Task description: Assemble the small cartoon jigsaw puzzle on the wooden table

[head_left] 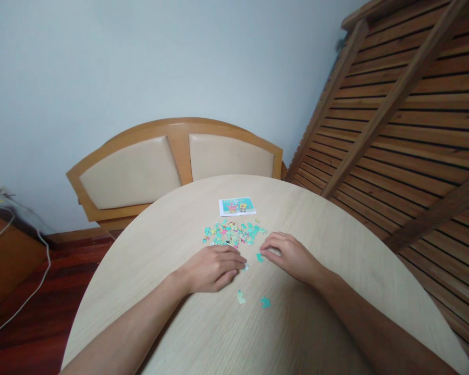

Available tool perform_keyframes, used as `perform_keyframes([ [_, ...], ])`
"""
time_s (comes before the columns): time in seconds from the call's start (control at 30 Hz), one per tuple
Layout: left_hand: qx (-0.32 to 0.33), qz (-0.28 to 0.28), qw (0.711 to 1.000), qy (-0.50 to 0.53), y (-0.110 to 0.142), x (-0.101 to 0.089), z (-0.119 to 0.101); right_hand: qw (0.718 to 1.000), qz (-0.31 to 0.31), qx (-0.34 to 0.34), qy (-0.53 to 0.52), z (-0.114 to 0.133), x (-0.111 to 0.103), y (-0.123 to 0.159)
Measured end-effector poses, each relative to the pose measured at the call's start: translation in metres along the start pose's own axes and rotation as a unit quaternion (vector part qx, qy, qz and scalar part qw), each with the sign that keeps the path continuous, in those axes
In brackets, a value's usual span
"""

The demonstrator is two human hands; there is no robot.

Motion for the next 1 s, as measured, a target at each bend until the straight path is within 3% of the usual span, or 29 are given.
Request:
perform_keyframes([
  [0.1,-0.028,-0.007,0.999,-0.019,0.002,0.002,0.008,0.998,-0.06,0.028,0.019,-0.013,-0.005,0.0],
  [0.2,-0.052,-0.011,0.998,-0.033,0.003,0.003,0.012,0.996,-0.076,0.029,0.037,-0.019,-0.002,0.0],
  [0.57,-0.003,0.005,1.0,-0.01,-0.001,0.012,0.003,0.997,0.019,-0.016,0.072,0.009,0.022,-0.001],
  [0.8,-0.007,-0.017,1.0,-0.026,0.001,0.014,0.009,0.997,0.026,-0.06,0.046,0.014,0.023,-0.002],
  [1.0,-0.008,-0.019,1.0,-0.022,0.002,0.011,0.009,0.994,0.024,-0.104,-0.038,0.023,0.022,-0.002],
])
Point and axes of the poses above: each hand's wrist, its own y-axis away from the middle knuckle, its own x-axis out of the palm, z = x × y, the point moved 6 cm from there along -y, towards the middle knuckle, and after that the axes turned 4 degrees about -y, right-handed, at the moved point
